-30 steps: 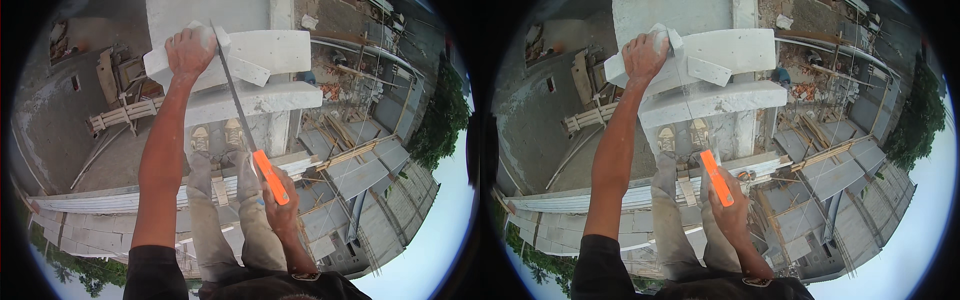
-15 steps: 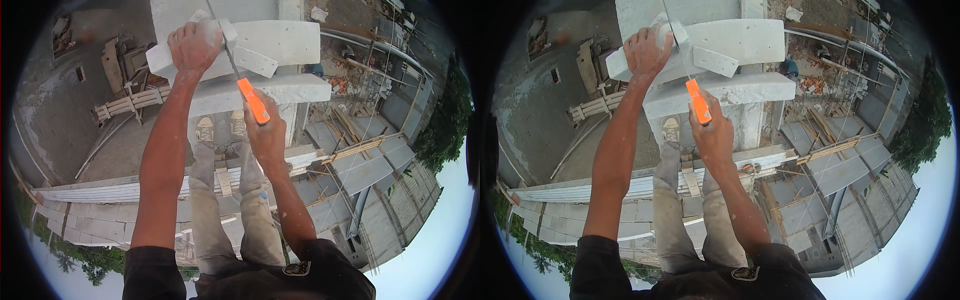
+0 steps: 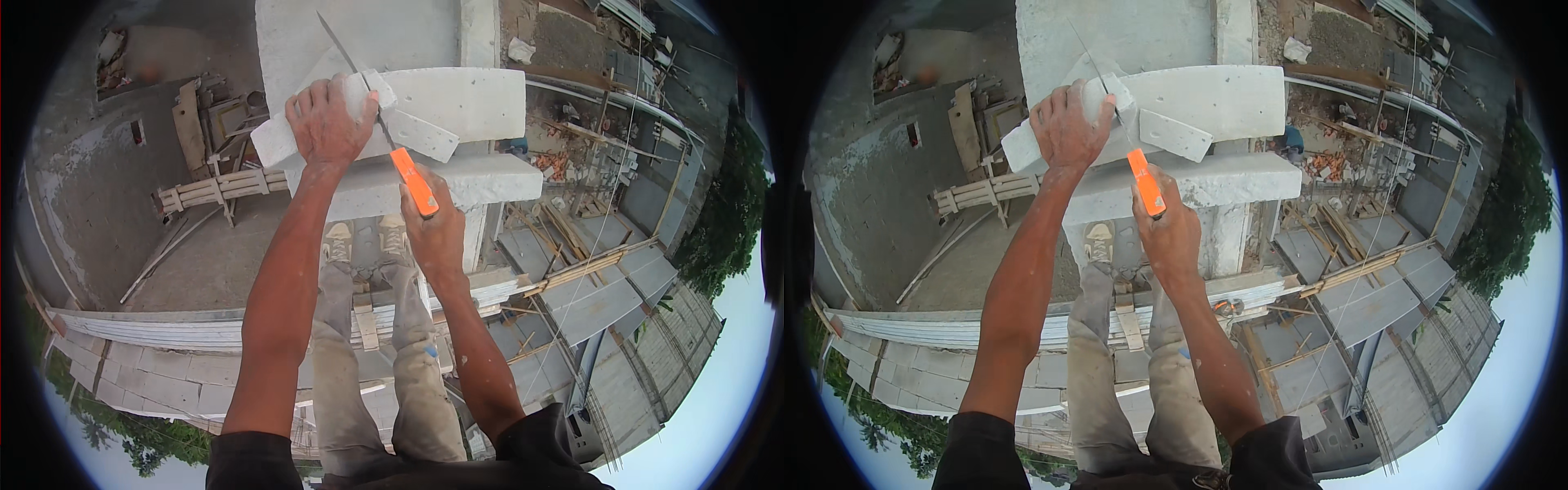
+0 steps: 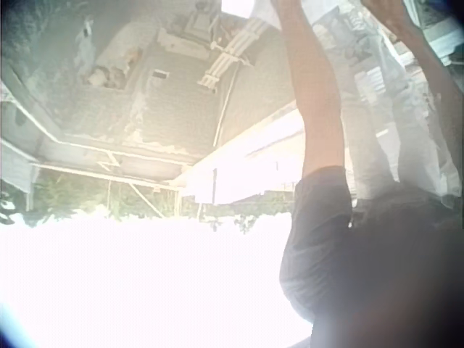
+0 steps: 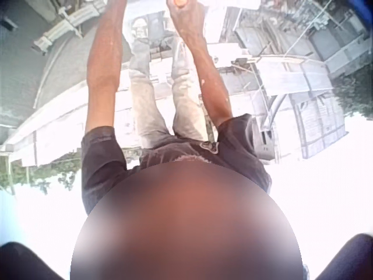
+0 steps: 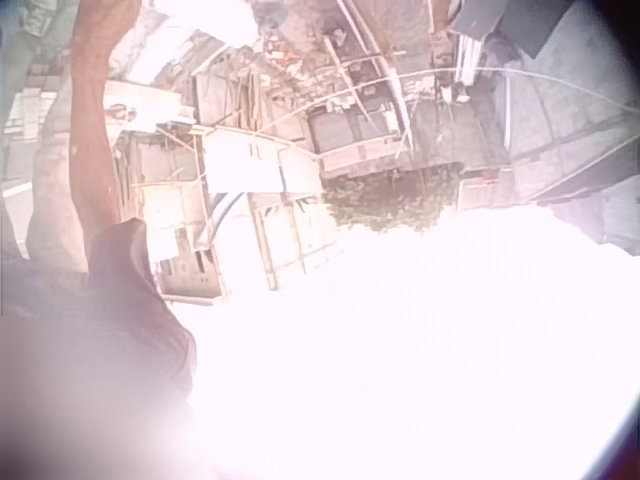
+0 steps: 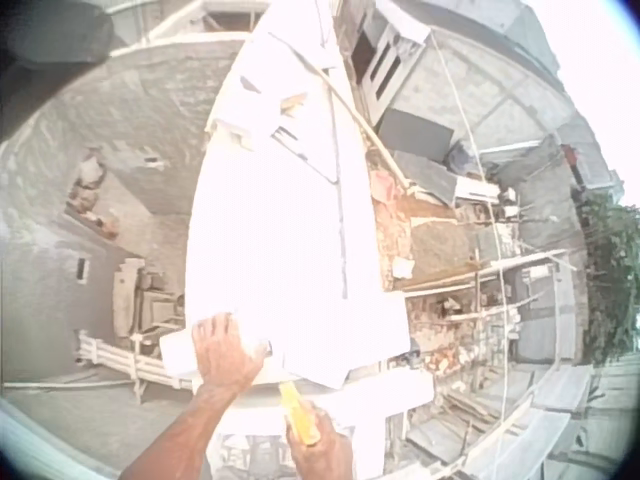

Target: The person applies mortar from a bucket onto a wall with a trowel, then lays concrete blocks onto the mortar by hand.

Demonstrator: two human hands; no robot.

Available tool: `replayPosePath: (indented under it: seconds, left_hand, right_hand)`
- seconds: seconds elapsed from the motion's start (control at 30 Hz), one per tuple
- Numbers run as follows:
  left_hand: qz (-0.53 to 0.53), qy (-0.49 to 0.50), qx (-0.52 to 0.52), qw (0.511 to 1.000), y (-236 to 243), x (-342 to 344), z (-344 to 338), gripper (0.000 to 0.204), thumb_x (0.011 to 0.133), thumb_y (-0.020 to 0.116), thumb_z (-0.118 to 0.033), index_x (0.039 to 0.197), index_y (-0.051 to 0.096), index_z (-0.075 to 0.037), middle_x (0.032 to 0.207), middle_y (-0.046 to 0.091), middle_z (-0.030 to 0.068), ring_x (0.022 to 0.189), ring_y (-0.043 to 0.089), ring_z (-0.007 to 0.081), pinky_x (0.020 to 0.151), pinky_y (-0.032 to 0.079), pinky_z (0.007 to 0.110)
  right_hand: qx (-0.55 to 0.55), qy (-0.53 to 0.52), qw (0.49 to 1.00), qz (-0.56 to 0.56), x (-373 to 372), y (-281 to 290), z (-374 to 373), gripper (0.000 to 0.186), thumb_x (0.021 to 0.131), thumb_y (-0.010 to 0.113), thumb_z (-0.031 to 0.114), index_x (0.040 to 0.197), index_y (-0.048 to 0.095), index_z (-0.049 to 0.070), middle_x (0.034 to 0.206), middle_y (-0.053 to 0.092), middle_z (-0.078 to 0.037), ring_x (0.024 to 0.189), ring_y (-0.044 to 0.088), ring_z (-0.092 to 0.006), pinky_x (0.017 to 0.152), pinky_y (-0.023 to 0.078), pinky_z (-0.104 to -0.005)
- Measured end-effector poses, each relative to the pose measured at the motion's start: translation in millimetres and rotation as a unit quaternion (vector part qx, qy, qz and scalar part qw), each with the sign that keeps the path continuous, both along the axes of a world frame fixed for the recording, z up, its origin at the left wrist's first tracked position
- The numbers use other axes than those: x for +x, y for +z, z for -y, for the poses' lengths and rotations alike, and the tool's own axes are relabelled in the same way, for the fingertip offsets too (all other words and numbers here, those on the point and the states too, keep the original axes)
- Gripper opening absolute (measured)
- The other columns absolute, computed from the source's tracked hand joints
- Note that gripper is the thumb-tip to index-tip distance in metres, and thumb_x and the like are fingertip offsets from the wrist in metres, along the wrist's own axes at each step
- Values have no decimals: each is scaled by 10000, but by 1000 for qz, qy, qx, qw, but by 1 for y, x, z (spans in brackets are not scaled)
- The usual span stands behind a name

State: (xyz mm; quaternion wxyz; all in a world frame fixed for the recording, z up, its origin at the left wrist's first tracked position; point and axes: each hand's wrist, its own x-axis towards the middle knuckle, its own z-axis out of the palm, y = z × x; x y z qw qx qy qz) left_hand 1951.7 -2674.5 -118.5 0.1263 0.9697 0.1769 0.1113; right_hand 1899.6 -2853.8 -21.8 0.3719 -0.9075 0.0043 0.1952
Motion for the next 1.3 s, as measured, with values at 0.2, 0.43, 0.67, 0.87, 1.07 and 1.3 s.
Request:
replayPosePath:
  seconds: [0.2, 0.43, 0.67, 0.87, 1.07, 1.3]
  left_hand:
    - [-220, -249, -101, 938, 19, -62, -54, 991, 701, 828, -278, 1522, 276, -312, 1391, 429, 117, 1197, 482, 330, 1012, 375, 548]
    - [-150, -236, -72, 958, 23, 8, -104, 944, 738, 782, -183, 1513, 273, -358, 1389, 442, 123, 1209, 471, 349, 1004, 382, 534]
    - [-188, -302, -6, 935, 6, 25, -95, 900, 753, 763, -217, 1507, 289, -343, 1428, 421, 132, 1228, 467, 372, 1032, 354, 543]
    - [-187, -217, -86, 954, -6, 42, -67, 715, 846, 604, -594, 1466, 374, -320, 1379, 482, 128, 1226, 487, 342, 1008, 342, 577]
    - [-153, -178, 81, 969, 5, 59, -41, 771, 804, 469, -794, 1435, 438, -353, 1260, 578, 88, 1104, 575, 341, 970, 346, 604]
    - [-152, -193, 67, 967, -11, 66, -61, 710, 816, 452, -794, 1421, 443, -424, 1284, 572, 92, 1136, 568, 323, 974, 323, 668]
  right_hand:
    - [17, -11, 997, -69, -32, 13, 10, 425, 920, 649, 281, 1292, 530, 112, 1094, 689, -179, 894, 684, -383, 764, 546, -427]
    - [37, -6, 996, -83, 33, 25, -29, 383, 936, 639, 238, 1264, 560, 58, 1115, 676, -188, 984, 677, -330, 839, 519, -376]
    - [76, -50, 995, -41, 35, 10, -27, 386, 944, 624, 273, 1255, 560, 54, 1043, 684, -196, 922, 673, -347, 814, 512, -393]
    - [50, -21, 998, -19, 35, -2, -25, 399, 930, 626, 256, 1265, 518, 69, 814, 672, -220, 735, 647, -418, 666, 488, -466]
    - [100, -58, 993, -32, 35, 2, -26, 396, 925, 633, 234, 1266, 515, 69, 825, 671, -228, 741, 643, -431, 674, 478, -491]
    - [72, -87, 991, -76, -48, 68, 8, 390, 920, 640, 162, 1274, 524, 47, 1159, 648, -196, 930, 691, -358, 793, 560, -399]
